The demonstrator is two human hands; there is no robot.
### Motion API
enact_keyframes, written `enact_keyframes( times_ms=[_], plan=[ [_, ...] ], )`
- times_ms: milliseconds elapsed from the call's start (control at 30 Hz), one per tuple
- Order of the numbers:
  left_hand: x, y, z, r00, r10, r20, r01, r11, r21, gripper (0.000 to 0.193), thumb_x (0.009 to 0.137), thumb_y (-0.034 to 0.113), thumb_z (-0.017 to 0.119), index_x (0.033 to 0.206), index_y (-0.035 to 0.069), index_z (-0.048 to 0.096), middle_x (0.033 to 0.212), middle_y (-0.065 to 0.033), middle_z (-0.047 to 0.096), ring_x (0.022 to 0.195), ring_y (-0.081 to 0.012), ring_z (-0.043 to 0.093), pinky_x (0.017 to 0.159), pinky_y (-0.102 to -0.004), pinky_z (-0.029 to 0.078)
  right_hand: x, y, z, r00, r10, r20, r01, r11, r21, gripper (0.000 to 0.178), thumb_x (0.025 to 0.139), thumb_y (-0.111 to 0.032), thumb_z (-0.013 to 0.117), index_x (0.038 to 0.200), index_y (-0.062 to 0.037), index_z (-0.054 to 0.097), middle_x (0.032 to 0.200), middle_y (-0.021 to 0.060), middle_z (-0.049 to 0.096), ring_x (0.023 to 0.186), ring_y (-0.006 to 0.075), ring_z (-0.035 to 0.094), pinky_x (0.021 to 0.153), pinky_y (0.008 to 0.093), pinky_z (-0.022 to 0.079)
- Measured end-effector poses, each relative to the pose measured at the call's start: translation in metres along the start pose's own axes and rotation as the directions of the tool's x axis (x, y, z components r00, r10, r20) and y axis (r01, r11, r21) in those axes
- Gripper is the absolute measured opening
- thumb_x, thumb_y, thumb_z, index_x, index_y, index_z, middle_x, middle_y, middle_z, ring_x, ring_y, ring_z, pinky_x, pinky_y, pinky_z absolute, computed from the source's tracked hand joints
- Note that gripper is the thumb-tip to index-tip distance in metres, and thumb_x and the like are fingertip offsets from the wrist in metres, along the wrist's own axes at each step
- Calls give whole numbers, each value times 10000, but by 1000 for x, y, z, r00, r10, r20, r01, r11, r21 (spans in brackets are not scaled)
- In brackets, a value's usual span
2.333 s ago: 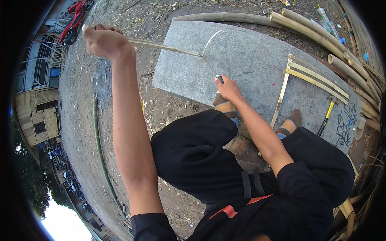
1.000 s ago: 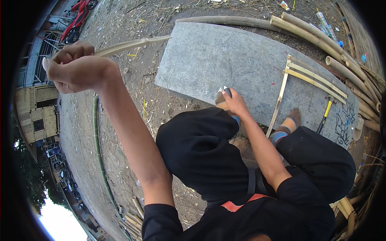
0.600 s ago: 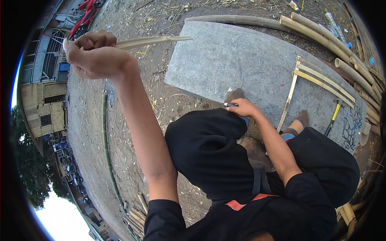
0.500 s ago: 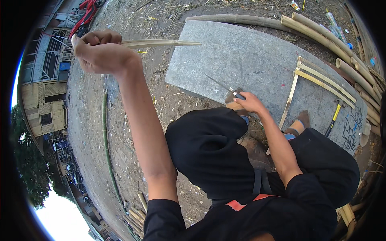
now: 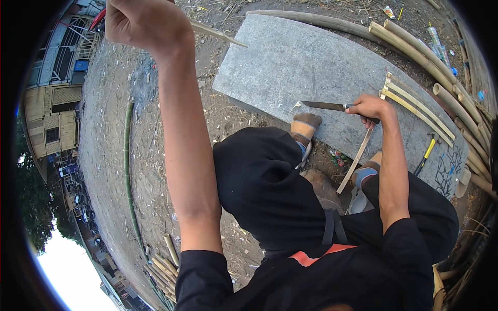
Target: The person hammers wooden slats onto a frame and shaves a piece of bamboo with a knife.
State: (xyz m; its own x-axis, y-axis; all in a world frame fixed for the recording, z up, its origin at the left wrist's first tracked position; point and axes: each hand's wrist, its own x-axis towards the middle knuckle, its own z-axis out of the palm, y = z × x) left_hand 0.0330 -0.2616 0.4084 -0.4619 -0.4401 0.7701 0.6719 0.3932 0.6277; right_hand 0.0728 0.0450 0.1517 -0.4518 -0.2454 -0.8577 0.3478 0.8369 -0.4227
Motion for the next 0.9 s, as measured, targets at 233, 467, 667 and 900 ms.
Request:
enact_keyframes(
  times_ms=[233,467,667,900],
  plan=[
    [0,6,-2,1000,6,-27,-6,1000,-16,425,933,224,411,548,136,255,472,12,283,427,-106,263,445,-283,222,29,-7,60,996,-85,22,85,996,32,431,927,-360,595,1084,38,645,711,129,635,585,240,673,500,371,555],
    [-4,2,-1,1000,-5,11,6,1000,-19,419,935,213,411,568,149,218,487,25,250,449,-101,228,455,-283,195,45,-25,84,972,-234,15,230,967,112,413,947,-366,565,1030,33,630,706,111,620,574,213,668,481,354,550],
    [-9,-5,7,998,-57,36,58,998,-18,436,946,228,410,575,156,191,494,30,228,457,-99,207,460,-285,174,79,-20,102,979,-199,49,177,943,281,422,960,-395,557,1036,14,630,670,79,586,540,193,642,458,341,536],
    [-9,-21,-2,991,-100,94,111,987,-120,442,978,258,444,592,144,262,497,20,295,426,-79,239,421,-271,170,83,-33,124,958,-248,143,189,924,333,398,977,-408,547,1015,-23,639,603,34,536,477,168,613,414,318,509]
  ],
)
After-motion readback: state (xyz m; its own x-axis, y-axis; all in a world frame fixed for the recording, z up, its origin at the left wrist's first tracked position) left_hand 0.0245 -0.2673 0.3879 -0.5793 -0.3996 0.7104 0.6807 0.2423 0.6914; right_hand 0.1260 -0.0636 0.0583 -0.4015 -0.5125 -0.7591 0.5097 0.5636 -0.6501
